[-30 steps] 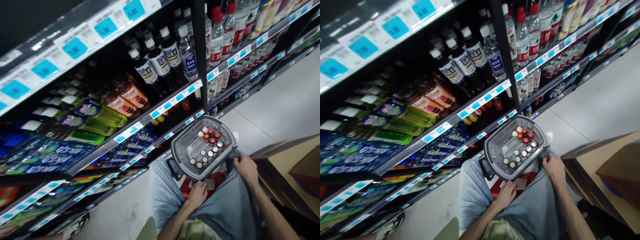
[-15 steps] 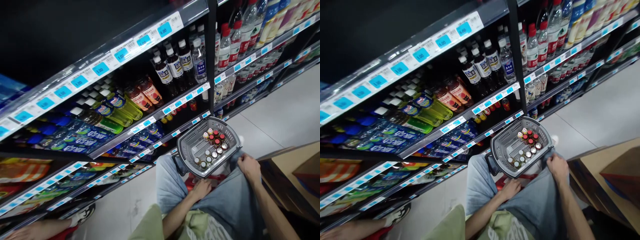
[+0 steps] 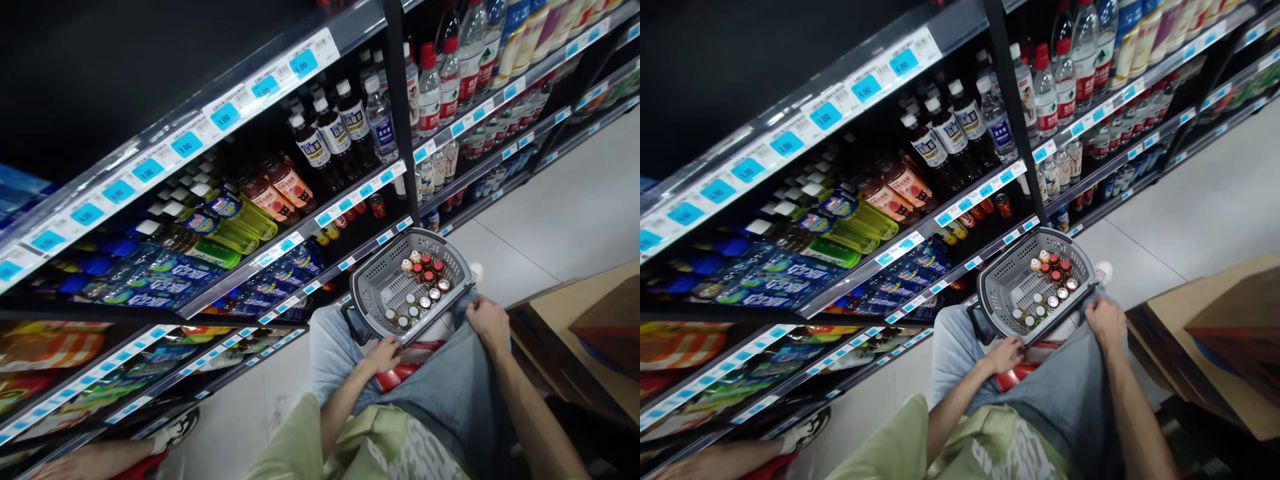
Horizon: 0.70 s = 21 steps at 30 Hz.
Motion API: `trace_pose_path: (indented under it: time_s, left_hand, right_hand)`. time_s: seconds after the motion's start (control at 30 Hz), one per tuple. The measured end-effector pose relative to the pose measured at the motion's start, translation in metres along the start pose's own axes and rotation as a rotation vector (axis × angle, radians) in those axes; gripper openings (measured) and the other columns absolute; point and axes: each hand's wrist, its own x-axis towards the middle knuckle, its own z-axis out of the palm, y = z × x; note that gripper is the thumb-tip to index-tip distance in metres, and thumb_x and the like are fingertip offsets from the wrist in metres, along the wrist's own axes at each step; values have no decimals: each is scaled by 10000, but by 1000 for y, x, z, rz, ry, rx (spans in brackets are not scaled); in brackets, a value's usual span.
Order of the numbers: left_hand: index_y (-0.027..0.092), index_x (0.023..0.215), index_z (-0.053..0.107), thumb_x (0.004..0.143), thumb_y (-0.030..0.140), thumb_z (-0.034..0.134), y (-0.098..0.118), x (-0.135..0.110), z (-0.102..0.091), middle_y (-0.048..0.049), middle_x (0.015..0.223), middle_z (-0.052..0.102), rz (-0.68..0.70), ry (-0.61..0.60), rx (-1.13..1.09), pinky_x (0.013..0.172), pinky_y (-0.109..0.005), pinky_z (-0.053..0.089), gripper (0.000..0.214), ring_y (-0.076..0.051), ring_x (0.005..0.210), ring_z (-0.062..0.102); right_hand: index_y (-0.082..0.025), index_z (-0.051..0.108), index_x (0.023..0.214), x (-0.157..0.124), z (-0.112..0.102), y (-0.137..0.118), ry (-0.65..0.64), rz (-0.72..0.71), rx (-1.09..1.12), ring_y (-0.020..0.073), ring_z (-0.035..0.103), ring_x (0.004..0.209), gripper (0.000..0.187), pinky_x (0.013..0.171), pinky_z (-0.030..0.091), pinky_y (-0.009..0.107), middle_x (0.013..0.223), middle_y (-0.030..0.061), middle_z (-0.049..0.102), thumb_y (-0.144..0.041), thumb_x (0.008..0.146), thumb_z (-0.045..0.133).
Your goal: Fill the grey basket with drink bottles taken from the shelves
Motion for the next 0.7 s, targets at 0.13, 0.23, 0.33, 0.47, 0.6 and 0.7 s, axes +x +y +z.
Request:
trace_pose_path:
  time_s: [0.13,0.23,0.33,0.47,0.6,0.7]
  left_hand:
    - [199,1192,721,917,236,635,-35,-3,-60,-133,1330,675,-131,164,67,1177,-445,530,290,-281,1286,661]
    - [176,1240,698,945,206,599,-63,-8,-107,-164,1399,637,-190,262,104,1232,-499,480,313,-302,1348,621]
    - [163,1318,664,959,210,593,-83,-14,-154,-200,1524,566,-238,358,146,1257,-555,444,369,-340,1436,557]
    - [133,1453,580,952,214,627,-90,-12,-219,-232,1660,450,-274,511,254,1295,-575,388,510,-374,1554,434]
    - [31,1576,441,985,204,623,-80,0,-287,-265,1755,309,-305,632,383,1343,-506,303,643,-389,1620,320]
    - [36,1591,421,1021,233,606,-73,12,-332,-243,1742,362,-425,714,402,1339,-493,301,630,-389,1626,315]
  right_hand:
    - [-112,796,1161,0,-2,0,11,-6,16,352,793,1022,400,851,543,388,1076,238,806,-319,1052,472]
    - [-116,793,1168,0,-1,0,6,0,19,358,793,1024,401,855,544,393,1074,240,807,-324,1055,469]
    - [-107,785,1191,0,1,0,-10,-11,9,364,792,1040,420,871,550,402,1073,244,805,-324,1063,450]
    - [-91,785,1207,0,2,1,-7,-36,-3,353,791,1042,450,880,550,400,1068,252,801,-321,1071,422]
    - [-108,788,1201,0,3,0,0,-19,-4,331,789,1037,433,874,542,382,1083,236,804,-325,1071,437]
    - [-119,789,1191,2,4,0,-1,-16,-2,344,786,1035,421,863,542,394,1111,232,802,-324,1066,443]
